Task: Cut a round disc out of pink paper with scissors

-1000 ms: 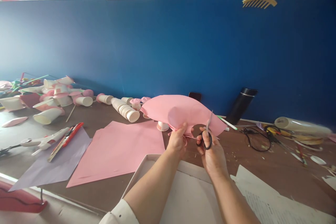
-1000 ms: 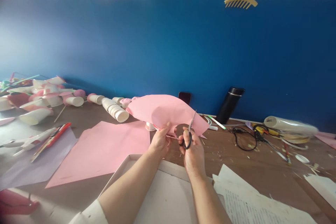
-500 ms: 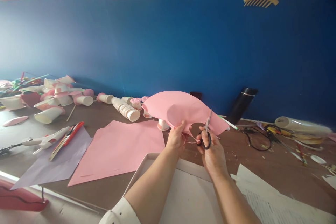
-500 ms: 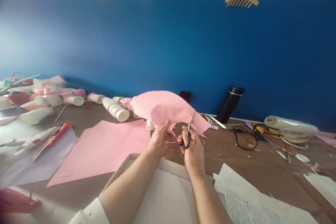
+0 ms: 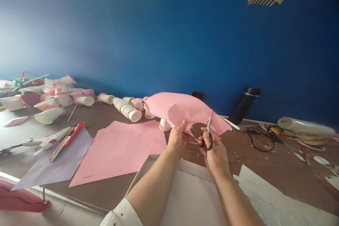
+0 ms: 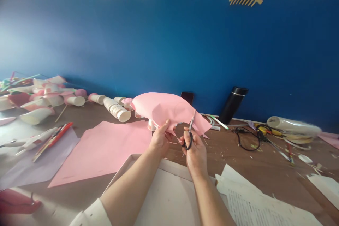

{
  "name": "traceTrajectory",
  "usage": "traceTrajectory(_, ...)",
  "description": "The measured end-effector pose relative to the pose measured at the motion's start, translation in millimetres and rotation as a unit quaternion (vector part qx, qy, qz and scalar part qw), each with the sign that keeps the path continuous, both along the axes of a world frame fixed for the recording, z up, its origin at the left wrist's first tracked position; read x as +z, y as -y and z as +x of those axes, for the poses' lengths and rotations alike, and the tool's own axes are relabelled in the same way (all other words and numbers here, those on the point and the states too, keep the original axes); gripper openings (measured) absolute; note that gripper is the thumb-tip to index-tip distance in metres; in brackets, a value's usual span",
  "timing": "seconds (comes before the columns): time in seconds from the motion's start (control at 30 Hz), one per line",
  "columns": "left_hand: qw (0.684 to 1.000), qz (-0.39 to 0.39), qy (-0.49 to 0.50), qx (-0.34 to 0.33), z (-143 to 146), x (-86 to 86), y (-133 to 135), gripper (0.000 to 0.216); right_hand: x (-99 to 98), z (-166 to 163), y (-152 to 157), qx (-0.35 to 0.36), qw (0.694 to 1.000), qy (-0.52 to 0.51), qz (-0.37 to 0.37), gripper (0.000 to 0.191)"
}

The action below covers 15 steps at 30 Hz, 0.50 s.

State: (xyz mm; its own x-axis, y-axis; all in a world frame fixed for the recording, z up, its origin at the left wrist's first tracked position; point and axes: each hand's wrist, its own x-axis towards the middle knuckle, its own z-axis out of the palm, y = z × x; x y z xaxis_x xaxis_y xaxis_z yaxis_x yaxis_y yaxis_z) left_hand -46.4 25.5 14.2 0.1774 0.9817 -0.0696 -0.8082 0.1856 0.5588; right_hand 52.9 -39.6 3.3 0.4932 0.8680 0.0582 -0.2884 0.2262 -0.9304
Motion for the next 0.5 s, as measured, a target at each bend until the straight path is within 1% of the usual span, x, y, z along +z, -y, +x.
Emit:
traceTrajectory(0.13, 1.0, 0.005, 0.006, 0.018, -2.2, 1.6, -2.7, 0.036, -2.4, 1.5, 0.6, 0.008, 1.0, 0.008, -0.003, 0.05)
traceTrajectory(0.27, 1.0, 0.0, 0.018, 0.015, -4.0, 6.1, -5.6, 0.031, -2.8, 2.8, 1.5, 0.008, 1.0, 0.014, -0.01, 0.051)
traceTrajectory(0.4, 1.0, -0.018, -0.003, 0.023, -6.4, 9.0, -10.3, 0.026, -3.9, 7.7, 0.5, 0.014, 1.0, 0.016, -0.005, 0.051)
traceTrajectory(0.5, 1.0, -0.015, -0.016, 0.018, -9.0, 8.3, -13.5, 0.025, -4.5, 13.0, -1.0, 0.013, 1.0, 0.018, -0.009, 0.049)
